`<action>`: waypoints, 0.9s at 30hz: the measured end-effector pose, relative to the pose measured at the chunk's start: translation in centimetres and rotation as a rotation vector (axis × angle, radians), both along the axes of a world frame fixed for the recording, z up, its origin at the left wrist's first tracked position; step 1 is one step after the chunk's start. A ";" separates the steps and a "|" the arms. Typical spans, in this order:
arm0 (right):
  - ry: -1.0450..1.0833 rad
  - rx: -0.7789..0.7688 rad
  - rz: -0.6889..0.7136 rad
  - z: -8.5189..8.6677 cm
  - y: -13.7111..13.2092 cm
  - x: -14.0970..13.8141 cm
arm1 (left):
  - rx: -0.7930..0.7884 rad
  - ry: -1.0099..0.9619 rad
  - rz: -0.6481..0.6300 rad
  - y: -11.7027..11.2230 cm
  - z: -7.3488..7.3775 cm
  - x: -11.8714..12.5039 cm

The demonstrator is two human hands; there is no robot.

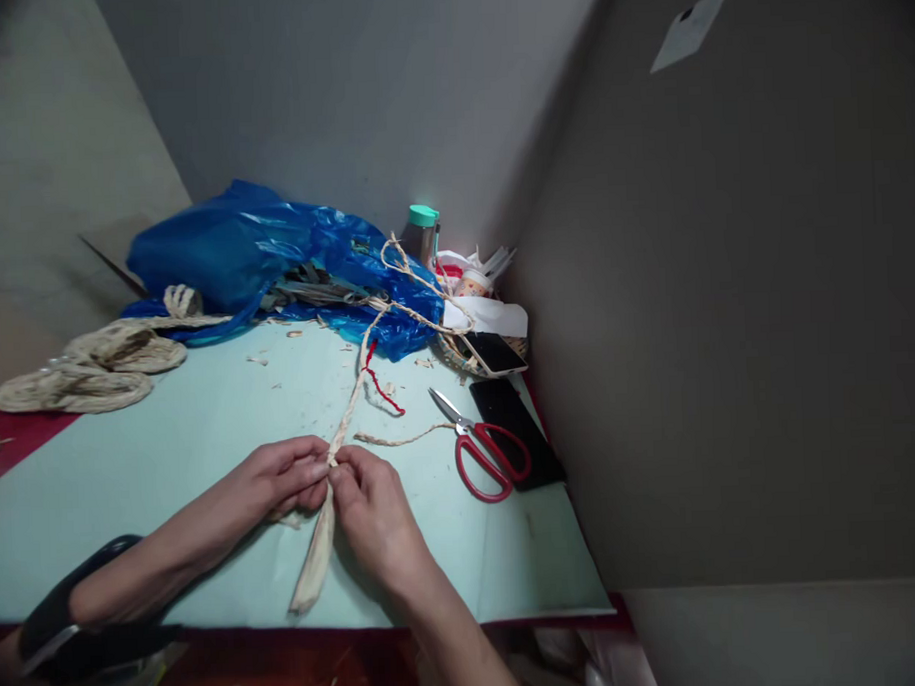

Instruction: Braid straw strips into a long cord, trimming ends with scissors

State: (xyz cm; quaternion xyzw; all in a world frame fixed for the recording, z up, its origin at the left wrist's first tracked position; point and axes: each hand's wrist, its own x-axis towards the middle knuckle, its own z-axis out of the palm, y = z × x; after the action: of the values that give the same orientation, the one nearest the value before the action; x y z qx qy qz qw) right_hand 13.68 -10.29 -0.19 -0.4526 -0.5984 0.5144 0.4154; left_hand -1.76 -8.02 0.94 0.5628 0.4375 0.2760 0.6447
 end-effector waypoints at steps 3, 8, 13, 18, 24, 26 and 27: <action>-0.339 0.123 -0.029 0.9 -0.9 0.0 | 0.023 0.057 0.041 -0.1 0.1 -0.3; -0.935 0.412 -0.178 1.3 -2.9 -0.8 | 0.094 0.170 0.140 -0.6 0.3 -0.3; -1.047 0.769 -0.333 0.0 -4.8 -3.3 | -0.054 0.076 0.208 -1.3 0.5 -0.1; -0.977 0.889 -0.287 -0.4 -5.4 -4.0 | -0.132 -0.086 0.230 -1.2 0.4 -0.6; -0.648 0.497 -0.198 2.4 -2.9 -0.5 | -0.127 -0.085 0.326 -1.2 0.4 -0.8; -0.495 0.253 -0.178 3.0 -0.8 0.4 | -0.130 -0.075 0.357 -1.3 0.5 -0.6; -0.394 0.134 -0.157 3.1 0.3 0.7 | -0.129 -0.065 0.368 -1.3 0.5 -0.5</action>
State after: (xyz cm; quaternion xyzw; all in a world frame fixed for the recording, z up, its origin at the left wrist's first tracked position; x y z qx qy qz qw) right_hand 14.37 -10.03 2.88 -0.5610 -0.6636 0.3413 0.3584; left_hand -2.23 -9.33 1.45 0.4218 0.5287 0.3784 0.6320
